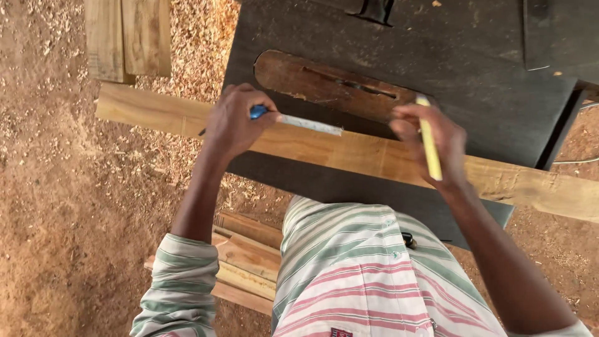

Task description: Measure several pieces of wood using a tape measure and mark cut lines with a pencil and try square on a workbench.

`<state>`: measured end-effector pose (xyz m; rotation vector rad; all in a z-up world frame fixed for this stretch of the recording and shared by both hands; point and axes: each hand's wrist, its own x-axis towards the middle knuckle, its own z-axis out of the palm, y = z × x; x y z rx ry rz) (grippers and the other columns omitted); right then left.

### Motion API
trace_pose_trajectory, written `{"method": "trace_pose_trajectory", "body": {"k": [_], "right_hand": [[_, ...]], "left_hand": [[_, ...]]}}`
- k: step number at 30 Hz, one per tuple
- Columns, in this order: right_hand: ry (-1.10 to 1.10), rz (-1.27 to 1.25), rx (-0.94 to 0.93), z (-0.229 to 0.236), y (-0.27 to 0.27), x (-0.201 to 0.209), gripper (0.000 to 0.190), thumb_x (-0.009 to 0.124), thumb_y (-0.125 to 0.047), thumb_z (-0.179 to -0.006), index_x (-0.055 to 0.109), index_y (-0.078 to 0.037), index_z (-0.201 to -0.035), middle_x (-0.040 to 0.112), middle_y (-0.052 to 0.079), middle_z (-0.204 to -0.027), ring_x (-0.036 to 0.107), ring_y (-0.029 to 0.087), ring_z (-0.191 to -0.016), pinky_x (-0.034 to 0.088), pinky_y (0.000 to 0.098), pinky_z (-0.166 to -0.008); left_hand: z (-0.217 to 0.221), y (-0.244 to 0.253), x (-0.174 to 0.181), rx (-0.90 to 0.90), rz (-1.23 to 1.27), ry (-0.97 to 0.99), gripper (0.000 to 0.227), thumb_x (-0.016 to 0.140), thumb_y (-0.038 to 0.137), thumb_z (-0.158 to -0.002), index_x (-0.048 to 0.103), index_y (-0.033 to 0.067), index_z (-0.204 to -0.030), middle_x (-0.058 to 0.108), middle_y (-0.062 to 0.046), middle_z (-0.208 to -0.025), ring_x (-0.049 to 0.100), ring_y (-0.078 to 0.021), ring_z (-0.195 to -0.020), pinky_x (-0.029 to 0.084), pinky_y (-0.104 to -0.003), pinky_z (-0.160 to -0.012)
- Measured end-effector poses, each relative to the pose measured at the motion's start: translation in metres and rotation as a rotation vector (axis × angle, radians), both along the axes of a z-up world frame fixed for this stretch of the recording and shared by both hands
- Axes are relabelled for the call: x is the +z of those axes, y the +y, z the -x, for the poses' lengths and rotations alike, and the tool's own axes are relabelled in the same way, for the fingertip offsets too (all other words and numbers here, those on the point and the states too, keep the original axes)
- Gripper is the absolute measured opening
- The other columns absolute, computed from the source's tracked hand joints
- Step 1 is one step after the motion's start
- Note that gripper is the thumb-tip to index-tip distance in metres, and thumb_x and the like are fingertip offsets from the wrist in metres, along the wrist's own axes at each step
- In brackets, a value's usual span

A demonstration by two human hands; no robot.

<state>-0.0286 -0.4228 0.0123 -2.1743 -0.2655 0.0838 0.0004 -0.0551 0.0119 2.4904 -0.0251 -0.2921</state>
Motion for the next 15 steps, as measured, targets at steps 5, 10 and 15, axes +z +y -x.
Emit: {"method": "trace_pose_trajectory", "body": {"k": [5,10,15], "right_hand": [[-0.048,0.008,0.156,-0.014,0.081,-0.001,0.034,0.081,-0.030,-0.095,0.072,-0.007,-0.118,0.075,0.009,-0.104,0.073,0.018,-0.093,0.059,0.0347,-0.079],[-0.113,0.155,0.178,-0.013,0.096,-0.014,0.027,0.089,-0.024,-0.087,0.079,-0.009,-0.108,0.072,0.009,-0.086,0.069,0.019,-0.074,0.054,0.0360,-0.066],[-0.099,0.097,0.137,-0.011,0.099,-0.017,0.023,0.093,-0.017,-0.083,0.080,-0.012,-0.101,0.072,0.005,-0.084,0.066,0.013,-0.072,0.052,0.0292,-0.063]], "left_hand": [[0.011,-0.004,-0.012,-0.005,-0.033,-0.080,0.016,0.086,0.029,-0.082,0.078,0.0157,-0.085,0.068,-0.002,-0.093,0.060,-0.0224,-0.097,0.053,-0.042,-0.080],[0.019,-0.008,-0.017,0.020,-0.015,-0.179,0.016,0.087,0.028,-0.080,0.077,0.0156,-0.083,0.067,0.000,-0.095,0.061,-0.0217,-0.099,0.056,-0.040,-0.073],[0.024,-0.006,-0.005,0.027,-0.011,-0.228,0.021,0.089,0.030,-0.076,0.077,0.0149,-0.083,0.067,0.002,-0.092,0.061,-0.0215,-0.095,0.056,-0.041,-0.069]]}}
